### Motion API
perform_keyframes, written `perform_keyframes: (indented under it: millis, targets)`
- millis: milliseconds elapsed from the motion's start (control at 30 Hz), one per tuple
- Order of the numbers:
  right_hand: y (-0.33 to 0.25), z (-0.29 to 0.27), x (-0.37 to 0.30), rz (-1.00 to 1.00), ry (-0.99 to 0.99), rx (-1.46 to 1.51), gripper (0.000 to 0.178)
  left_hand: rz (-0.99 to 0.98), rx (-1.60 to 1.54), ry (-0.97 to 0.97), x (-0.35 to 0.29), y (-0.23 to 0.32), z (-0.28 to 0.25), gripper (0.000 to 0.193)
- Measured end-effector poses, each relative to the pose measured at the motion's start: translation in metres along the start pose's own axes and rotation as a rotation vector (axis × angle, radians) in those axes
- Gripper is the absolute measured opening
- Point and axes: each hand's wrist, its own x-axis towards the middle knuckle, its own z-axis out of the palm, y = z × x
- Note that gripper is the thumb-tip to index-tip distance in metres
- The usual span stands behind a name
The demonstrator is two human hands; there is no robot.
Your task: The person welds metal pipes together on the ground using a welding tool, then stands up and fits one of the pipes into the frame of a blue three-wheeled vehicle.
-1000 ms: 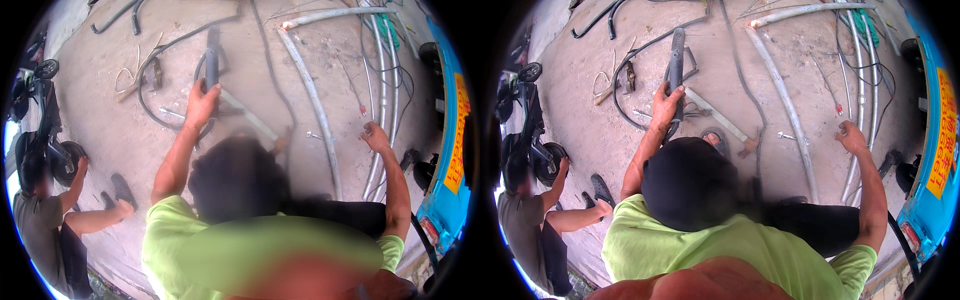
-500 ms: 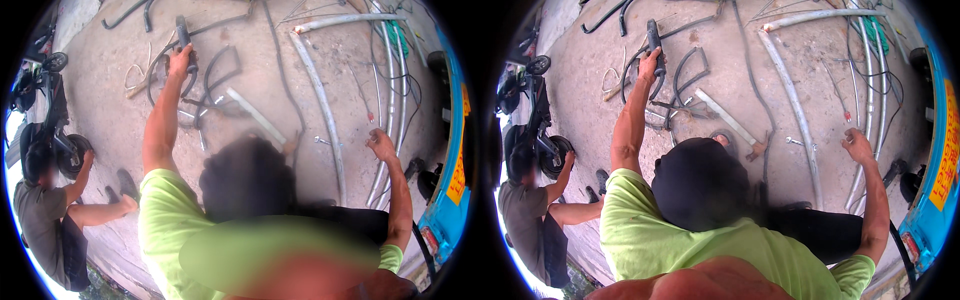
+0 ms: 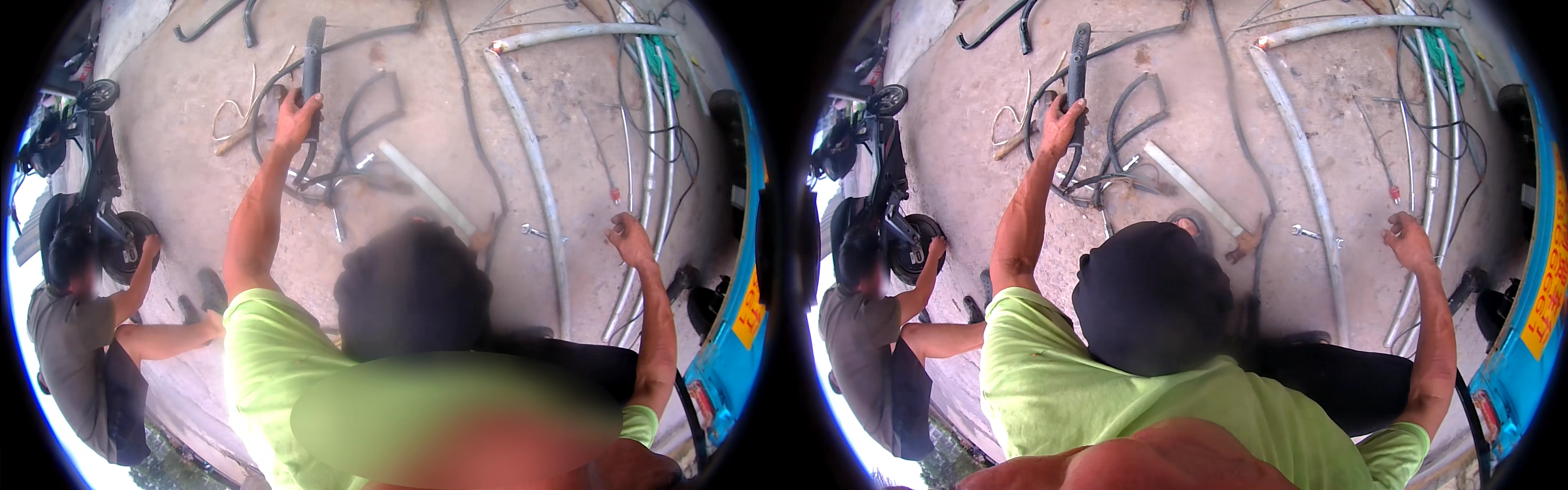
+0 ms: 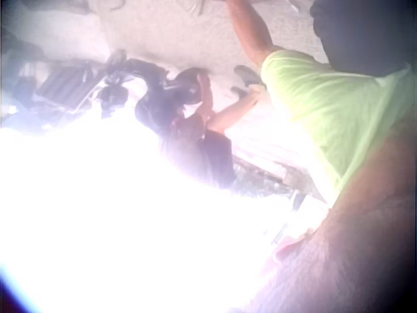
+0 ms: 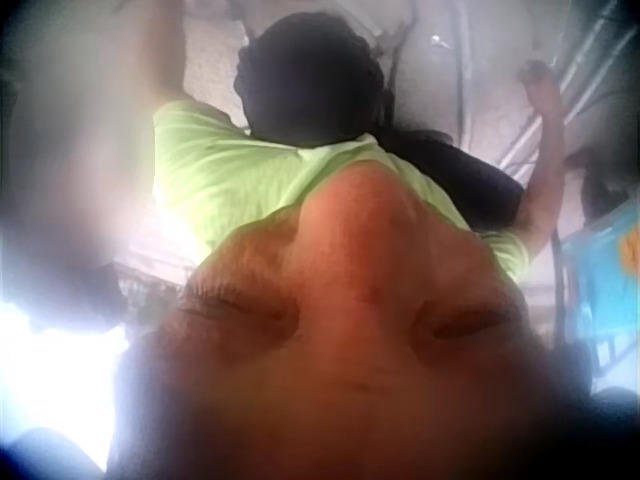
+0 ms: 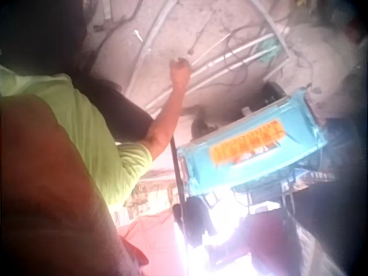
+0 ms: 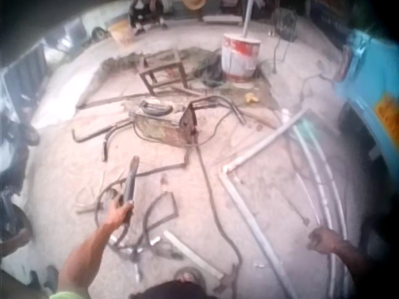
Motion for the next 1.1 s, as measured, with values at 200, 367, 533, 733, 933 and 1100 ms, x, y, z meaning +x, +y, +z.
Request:
perform_keyframes:
  millis: [200, 367, 533, 733, 933, 1100]
  targets:
    - [0.019, 0.009, 0.011, -0.02, -0.028, -0.025, 0.037, -0.076, 0.049, -0.075, -0.043, -0.044, -0.013, 0.065]
    - [-0.011, -0.005, 0.01, 0.087, -0.063, 0.054, 0.036, -0.022, 0.346, -0.025, -0.063, -0.031, -0.002, 0.051]
    - [0.015, -0.01, -0.002, 0.006, 0.021, -0.068, 0.038, 0.046, 0.574, -0.017, -0.061, -0.014, -0.006, 0.053]
    - [0.038, -0.023, -0.037, 0.07, 0.044, -0.039, 0.041, 0.163, 0.66, 0.232, -0.066, -0.01, -0.022, 0.041]
    - [0.122, 0.041, -0.106, 0.263, 0.051, 0.134, 0.046, 0.201, 0.516, 0.143, -0.062, 0.025, 0.007, 0.041]
    - [0.142, 0.13, -0.168, 0.315, 0.033, 0.277, 0.044, 0.278, 0.447, -0.099, -0.072, 0.102, 0.071, 0.042]
